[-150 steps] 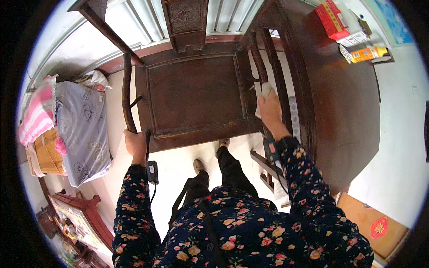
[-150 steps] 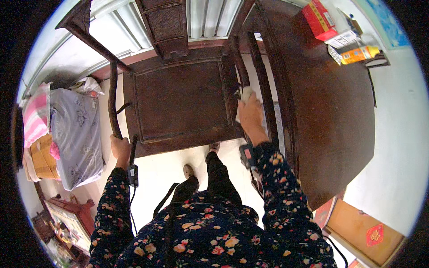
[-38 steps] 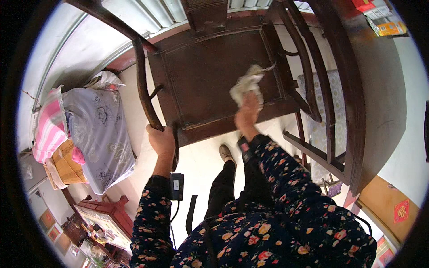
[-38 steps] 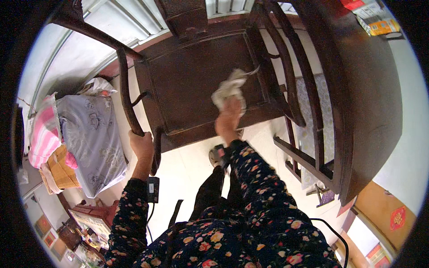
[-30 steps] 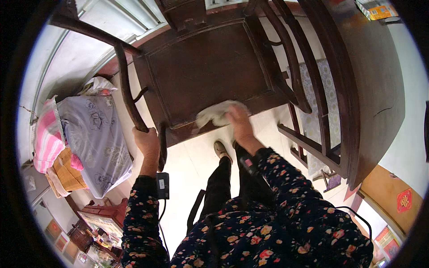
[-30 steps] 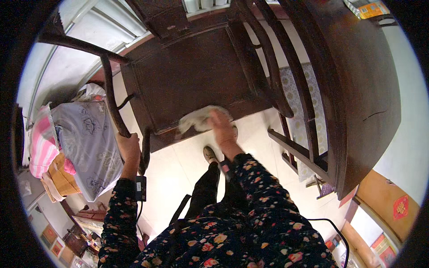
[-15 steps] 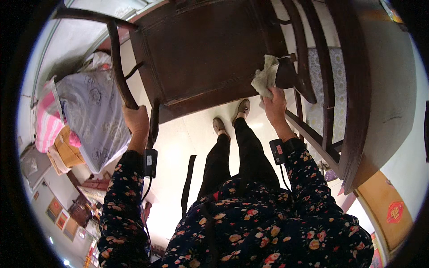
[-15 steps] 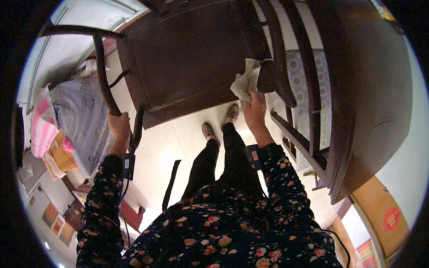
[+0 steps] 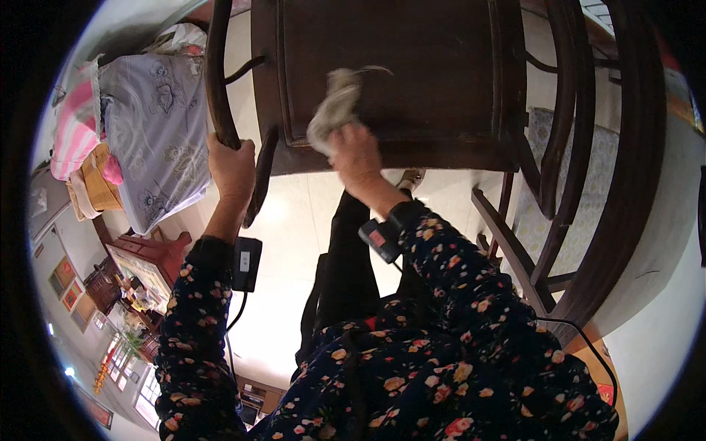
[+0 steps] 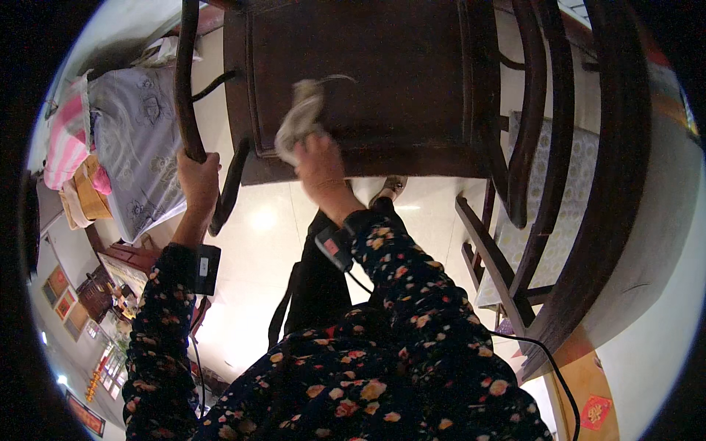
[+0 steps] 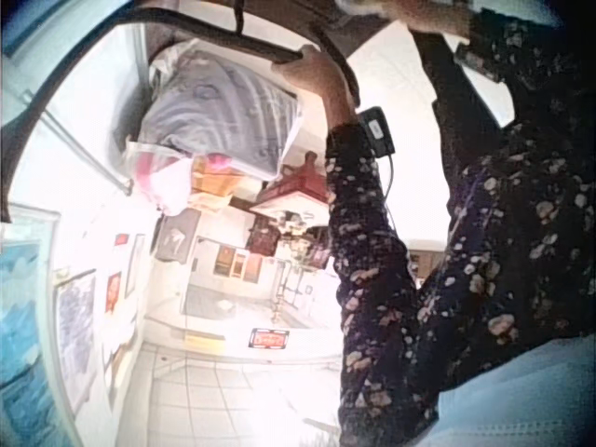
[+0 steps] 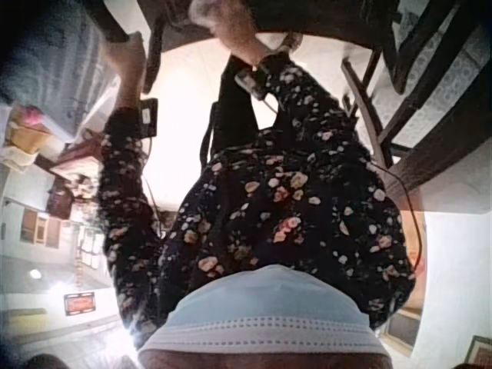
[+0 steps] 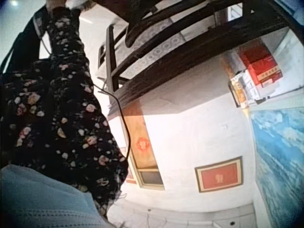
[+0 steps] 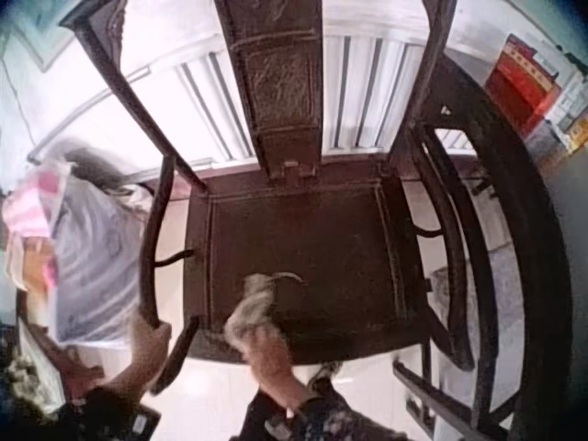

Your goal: The person wipes a wooden door with a cloth, then moves to wipe a wooden chair and a dining table. They continue wiping a sofa armrest and a glass-topped coffee table in the living room.

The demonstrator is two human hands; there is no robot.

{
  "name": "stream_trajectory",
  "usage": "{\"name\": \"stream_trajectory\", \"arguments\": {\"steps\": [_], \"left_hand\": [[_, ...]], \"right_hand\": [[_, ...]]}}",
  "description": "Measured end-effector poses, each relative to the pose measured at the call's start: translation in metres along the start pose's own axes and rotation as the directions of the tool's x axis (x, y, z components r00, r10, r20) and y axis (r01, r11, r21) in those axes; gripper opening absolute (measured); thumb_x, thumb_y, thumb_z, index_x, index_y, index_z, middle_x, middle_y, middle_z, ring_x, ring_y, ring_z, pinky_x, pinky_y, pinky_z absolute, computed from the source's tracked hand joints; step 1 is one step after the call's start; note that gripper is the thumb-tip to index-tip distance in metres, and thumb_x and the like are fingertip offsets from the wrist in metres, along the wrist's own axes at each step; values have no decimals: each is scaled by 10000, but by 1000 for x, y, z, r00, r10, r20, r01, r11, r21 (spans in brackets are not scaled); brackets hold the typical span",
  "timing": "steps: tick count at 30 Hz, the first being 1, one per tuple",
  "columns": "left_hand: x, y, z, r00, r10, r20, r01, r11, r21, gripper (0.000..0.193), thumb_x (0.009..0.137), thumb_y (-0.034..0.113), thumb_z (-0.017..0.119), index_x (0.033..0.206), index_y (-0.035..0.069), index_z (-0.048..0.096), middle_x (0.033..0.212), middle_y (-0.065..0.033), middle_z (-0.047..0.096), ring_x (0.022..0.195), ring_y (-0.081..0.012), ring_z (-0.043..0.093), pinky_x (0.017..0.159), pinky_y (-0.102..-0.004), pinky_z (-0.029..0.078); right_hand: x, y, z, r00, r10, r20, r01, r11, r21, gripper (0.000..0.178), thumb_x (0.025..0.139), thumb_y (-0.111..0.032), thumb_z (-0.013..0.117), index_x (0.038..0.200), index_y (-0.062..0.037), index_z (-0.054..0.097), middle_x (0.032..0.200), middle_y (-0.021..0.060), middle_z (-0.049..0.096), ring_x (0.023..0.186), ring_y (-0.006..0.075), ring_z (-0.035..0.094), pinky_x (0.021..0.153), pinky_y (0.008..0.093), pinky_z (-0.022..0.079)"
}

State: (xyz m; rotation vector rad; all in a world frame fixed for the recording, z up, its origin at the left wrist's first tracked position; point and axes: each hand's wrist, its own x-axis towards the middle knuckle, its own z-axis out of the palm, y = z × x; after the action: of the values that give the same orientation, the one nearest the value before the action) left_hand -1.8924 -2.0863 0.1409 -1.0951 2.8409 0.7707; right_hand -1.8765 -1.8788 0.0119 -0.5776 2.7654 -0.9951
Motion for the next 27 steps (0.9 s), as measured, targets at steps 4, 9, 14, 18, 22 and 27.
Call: {"name": "stream_trajectory", "arguments": {"steps": [4,9,14,18,22,27], "left_hand": [[-3,3,0,1000,-12,17,12,999,-36,311,769,91,638,1017,-32,498,792,-174,615,774,-314,639,761,-390,494],[-8,7,-1,1000,10,28,-9,999,-41,309,776,80,639,1020,-46,496,789,-169,617,746,-302,639,728,-385,501],[-13,11,0,996,-58,67,64,994,-89,311,786,68,645,1027,-45,484,792,-184,615,746,-306,641,729,-390,510],[-18,10,0,996,-26,89,39,989,-143,315,814,57,649,1051,-26,458,802,-133,622,750,-236,639,731,-364,517],[-16,16,-5,973,-82,217,132,965,-227,342,811,53,663,1078,-25,463,858,-115,630,767,-203,627,735,-336,514],[58,39,-19,956,153,250,-114,980,-164,520,795,100,693,1225,-51,441,945,-141,625,831,-223,633,767,-363,521]], "right_hand": [[18,20,-17,963,-221,155,218,975,35,177,811,-117,609,987,-104,612,1013,77,578,994,281,565,799,454,472],[55,157,-110,944,-25,-328,-129,889,-439,153,875,-125,639,990,-25,656,1020,151,660,932,306,625,787,400,530],[99,211,-118,752,437,-493,-514,857,-24,371,867,-193,680,1156,12,570,1205,198,569,1093,300,543,928,426,432],[138,113,-33,920,135,-369,-266,906,-330,280,936,-122,538,1197,-25,563,1181,174,535,1120,322,494,926,483,412],[151,8,10,977,-214,-2,212,970,117,152,808,-77,602,952,-44,640,1015,152,623,909,369,606,788,455,502],[191,75,-51,999,22,28,-21,1000,-22,124,815,-119,620,888,-33,673,1008,154,656,920,349,643,760,447,522]]}}
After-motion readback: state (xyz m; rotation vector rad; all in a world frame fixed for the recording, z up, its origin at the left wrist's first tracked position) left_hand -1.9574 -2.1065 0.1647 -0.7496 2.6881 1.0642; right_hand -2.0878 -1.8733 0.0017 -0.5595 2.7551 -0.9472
